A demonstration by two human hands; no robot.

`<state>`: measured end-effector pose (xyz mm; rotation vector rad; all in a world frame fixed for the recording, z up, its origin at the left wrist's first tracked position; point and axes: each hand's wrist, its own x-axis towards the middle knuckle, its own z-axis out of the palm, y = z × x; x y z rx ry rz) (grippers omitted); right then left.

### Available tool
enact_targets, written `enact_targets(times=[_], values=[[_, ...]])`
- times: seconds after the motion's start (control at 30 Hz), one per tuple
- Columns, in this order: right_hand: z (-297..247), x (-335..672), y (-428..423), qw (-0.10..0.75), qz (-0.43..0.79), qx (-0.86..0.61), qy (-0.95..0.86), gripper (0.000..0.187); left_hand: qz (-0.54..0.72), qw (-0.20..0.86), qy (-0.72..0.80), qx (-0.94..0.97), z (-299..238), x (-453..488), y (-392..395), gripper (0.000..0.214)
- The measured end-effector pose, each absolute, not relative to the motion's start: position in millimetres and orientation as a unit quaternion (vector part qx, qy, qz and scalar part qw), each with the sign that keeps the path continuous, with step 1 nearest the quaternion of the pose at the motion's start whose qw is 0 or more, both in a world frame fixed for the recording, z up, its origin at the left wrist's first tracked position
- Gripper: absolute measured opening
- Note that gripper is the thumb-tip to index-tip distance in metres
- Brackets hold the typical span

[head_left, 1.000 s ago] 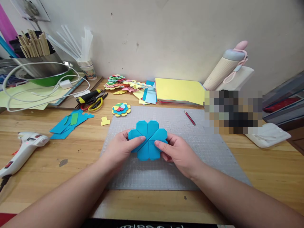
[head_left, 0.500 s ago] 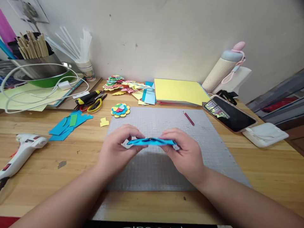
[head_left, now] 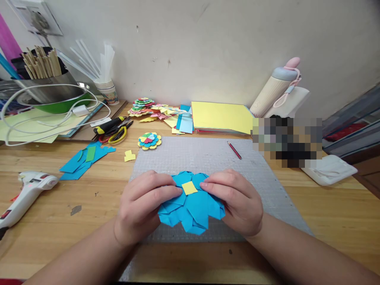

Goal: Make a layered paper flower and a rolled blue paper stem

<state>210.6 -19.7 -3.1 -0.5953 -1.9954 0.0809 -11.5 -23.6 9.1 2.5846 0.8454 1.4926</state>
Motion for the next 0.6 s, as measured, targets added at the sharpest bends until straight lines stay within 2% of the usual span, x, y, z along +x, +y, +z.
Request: enact_targets(times=[0.4,0.6], values=[[-8.2,201.2,-21.5,0.504,0.109,-0.300,-0.802,0.036,0.471,-0.050,0.288,0.833,10.2,-10.4,-24.0,0.008],[-7.0,203.3,-21.9,0.516,0.127,-0.291,-0.795,0.026,0.488,-0.018,0.306,0.817,13.6,-7.3,-22.7,0.007]])
